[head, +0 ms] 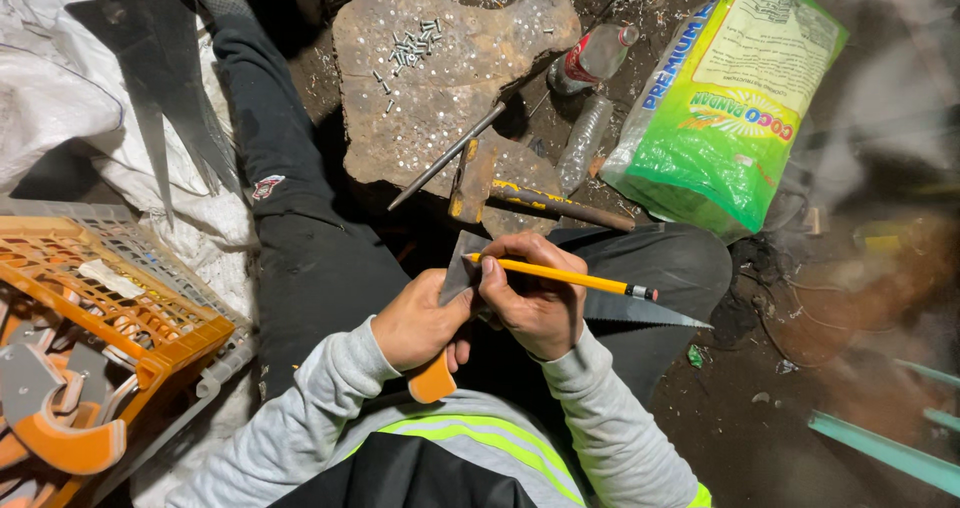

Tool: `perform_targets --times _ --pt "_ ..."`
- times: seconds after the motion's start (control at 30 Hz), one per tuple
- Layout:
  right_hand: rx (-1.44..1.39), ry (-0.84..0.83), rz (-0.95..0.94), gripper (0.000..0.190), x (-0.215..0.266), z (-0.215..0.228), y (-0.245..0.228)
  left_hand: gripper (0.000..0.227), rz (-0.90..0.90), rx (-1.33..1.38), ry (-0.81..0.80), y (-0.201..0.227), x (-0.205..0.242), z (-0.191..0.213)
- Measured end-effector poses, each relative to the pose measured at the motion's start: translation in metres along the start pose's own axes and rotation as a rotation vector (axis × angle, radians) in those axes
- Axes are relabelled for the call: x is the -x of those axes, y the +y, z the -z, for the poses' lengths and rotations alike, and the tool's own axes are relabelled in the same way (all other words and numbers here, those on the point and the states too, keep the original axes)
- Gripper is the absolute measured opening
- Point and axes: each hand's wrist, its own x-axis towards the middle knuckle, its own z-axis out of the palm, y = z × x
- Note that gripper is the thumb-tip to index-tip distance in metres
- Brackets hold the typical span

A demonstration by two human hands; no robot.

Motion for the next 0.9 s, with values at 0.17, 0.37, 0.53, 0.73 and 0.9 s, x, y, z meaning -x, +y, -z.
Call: perform_targets --times 0.17,0.37,0.53,0.73,0.9 --pt "-0.08 0.049 -0.024 0.011 -0.009 0.009 -0.01 0.037 0.048 -0.041 -0.026 0.012 -0.003 0.003" --pt "0.379 -0.27 0.101 0.013 -0.028 0.065 -0.006 0.043 -0.01 0.006 -0.005 0.028 0.002 0.019" --pt "0.486 -0.303 -0.212 0.009 -0.021 0.077 0.017 0.04 -0.225 0.076 0.109 0.028 -0.019 0.08" --pt "0.609 -0.086 -0.189 0.014 -0.023 0.115 0.032 0.023 -0.347 -0.039 0.553 0.031 -0.08 0.201" --pt "0.448 -0.074 -0.285 0.015 -0.014 0.112 0.047 0.021 -0.667 -0.768 0.886 0.074 -0.152 0.266"
